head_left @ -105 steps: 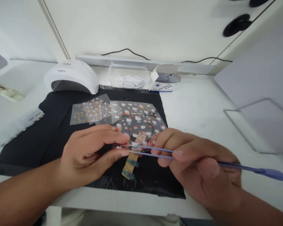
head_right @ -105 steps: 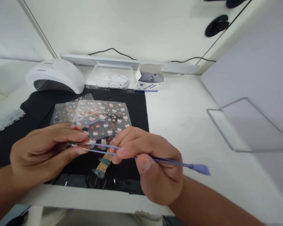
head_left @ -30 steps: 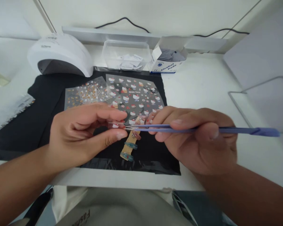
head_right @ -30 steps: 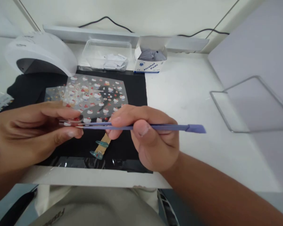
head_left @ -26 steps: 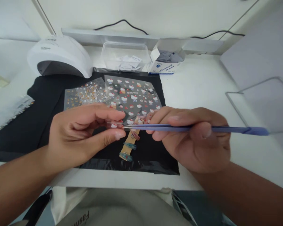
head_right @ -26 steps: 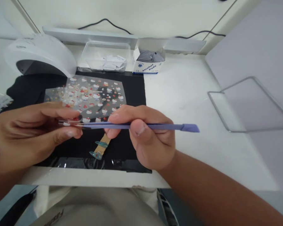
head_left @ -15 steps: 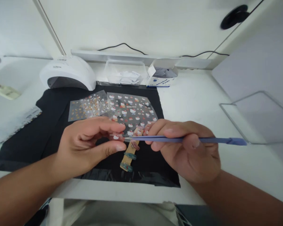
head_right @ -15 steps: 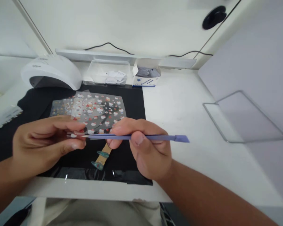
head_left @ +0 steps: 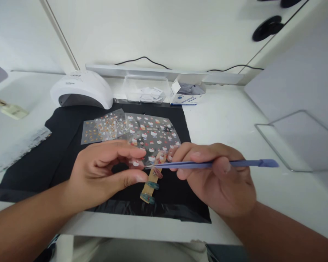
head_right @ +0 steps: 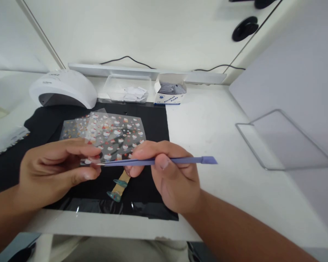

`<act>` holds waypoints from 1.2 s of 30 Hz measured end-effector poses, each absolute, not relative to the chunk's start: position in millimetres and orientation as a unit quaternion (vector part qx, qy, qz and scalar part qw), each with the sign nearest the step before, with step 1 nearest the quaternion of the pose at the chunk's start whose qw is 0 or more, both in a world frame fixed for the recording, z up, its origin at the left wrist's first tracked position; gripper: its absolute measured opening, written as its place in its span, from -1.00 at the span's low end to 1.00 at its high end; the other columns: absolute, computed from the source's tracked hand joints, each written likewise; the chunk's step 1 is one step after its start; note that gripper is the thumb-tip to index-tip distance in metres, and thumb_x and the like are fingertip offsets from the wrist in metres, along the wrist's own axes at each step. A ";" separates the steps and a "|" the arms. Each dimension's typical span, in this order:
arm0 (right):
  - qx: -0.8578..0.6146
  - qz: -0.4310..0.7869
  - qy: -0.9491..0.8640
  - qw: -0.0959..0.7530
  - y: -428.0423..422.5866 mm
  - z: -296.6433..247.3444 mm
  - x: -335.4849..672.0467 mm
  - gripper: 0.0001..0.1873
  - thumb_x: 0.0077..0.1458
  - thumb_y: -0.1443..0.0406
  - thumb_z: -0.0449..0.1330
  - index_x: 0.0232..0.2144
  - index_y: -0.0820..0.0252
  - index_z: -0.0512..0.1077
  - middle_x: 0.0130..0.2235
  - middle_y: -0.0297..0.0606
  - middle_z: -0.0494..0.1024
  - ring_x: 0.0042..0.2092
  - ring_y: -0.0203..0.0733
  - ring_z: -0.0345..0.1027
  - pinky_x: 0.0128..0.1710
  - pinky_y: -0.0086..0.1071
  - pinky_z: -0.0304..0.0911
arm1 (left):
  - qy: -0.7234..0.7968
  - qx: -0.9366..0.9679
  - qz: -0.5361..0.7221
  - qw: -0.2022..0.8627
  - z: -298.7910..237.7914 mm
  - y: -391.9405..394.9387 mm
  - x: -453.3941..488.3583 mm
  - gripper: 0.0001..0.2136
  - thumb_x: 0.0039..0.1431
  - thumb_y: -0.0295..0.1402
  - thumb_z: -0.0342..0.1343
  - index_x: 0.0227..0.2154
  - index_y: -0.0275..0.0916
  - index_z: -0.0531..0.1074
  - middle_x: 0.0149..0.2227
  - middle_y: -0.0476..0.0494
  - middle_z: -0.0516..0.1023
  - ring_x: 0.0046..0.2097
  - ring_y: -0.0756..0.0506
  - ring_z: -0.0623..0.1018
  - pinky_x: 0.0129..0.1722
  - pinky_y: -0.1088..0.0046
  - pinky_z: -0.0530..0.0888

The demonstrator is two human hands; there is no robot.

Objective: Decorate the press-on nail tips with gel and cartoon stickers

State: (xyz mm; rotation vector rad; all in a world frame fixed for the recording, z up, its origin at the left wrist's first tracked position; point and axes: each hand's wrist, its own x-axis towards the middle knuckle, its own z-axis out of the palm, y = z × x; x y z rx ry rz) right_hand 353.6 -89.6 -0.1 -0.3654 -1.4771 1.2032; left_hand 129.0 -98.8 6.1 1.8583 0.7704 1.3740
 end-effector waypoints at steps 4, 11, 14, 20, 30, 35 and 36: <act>-0.160 0.519 -0.619 0.567 -89.9 -0.6 352.7 -0.68 0.33 0.18 0.08 -0.14 0.09 0.63 -0.47 -0.23 0.62 -0.36 -0.11 0.51 -0.30 -0.14 0.48 | 0.305 0.714 0.528 0.345 5.5 -99.3 128.7 -0.76 0.04 -0.54 0.39 -0.21 -0.20 0.63 -0.41 -0.02 0.65 -0.43 0.02 0.63 -0.39 0.60 0.61; -0.158 0.517 -0.619 0.570 -90.1 -0.7 352.1 -0.68 0.33 0.19 0.08 -0.13 0.09 0.63 -0.44 -0.24 0.63 -0.36 -0.14 0.51 -0.31 -0.19 0.49 | 0.311 0.715 0.528 0.336 6.4 -99.3 128.1 -0.80 0.04 -0.52 0.40 -0.25 -0.22 0.63 -0.43 -0.02 0.64 -0.45 0.02 0.61 -0.42 0.59 0.58; -0.174 0.523 -0.603 0.576 -92.8 -0.3 351.2 -0.69 0.34 0.19 0.09 -0.15 0.09 0.63 -0.43 -0.24 0.62 -0.35 -0.15 0.51 -0.31 -0.21 0.49 | 0.318 0.703 0.528 0.354 6.1 -99.6 128.7 -0.80 0.01 -0.53 0.41 -0.27 -0.24 0.64 -0.45 -0.03 0.63 -0.45 0.02 0.60 -0.44 0.60 0.55; -0.177 0.532 -0.590 0.581 -94.4 -1.5 350.2 -0.70 0.34 0.20 0.09 -0.16 0.10 0.63 -0.42 -0.23 0.63 -0.34 -0.14 0.51 -0.31 -0.21 0.50 | 0.314 0.688 0.531 0.383 3.8 -99.8 129.0 -0.72 -0.03 -0.59 0.41 -0.24 -0.19 0.65 -0.43 0.01 0.63 -0.43 0.04 0.59 -0.40 0.61 0.54; -0.170 0.530 -0.586 0.588 -92.2 -1.5 350.0 -0.70 0.33 0.21 0.10 -0.21 0.15 0.63 -0.42 -0.20 0.63 -0.36 -0.13 0.51 -0.32 -0.17 0.48 | 0.302 0.702 0.535 0.359 5.0 -100.3 126.9 -0.72 0.02 -0.57 0.39 -0.19 -0.17 0.63 -0.41 0.01 0.66 -0.41 0.03 0.62 -0.34 0.58 0.59; -0.164 0.533 -0.590 0.584 -92.0 -1.3 349.5 -0.69 0.34 0.20 0.09 -0.20 0.13 0.63 -0.43 -0.22 0.61 -0.38 -0.14 0.50 -0.34 -0.18 0.47 | 0.322 0.723 0.538 0.291 1.9 -100.3 127.0 -0.81 0.05 -0.49 0.40 -0.25 -0.17 0.64 -0.41 0.01 0.67 -0.39 0.01 0.64 -0.03 0.41 0.63; -0.163 0.531 -0.592 0.583 -91.8 -1.2 349.7 -0.69 0.34 0.20 0.09 -0.20 0.13 0.63 -0.44 -0.22 0.60 -0.38 -0.13 0.50 -0.35 -0.18 0.46 | 0.321 0.730 0.537 0.276 1.5 -100.3 127.0 -0.82 0.06 -0.48 0.40 -0.26 -0.17 0.64 -0.41 0.01 0.68 -0.38 0.01 0.64 -0.01 0.41 0.62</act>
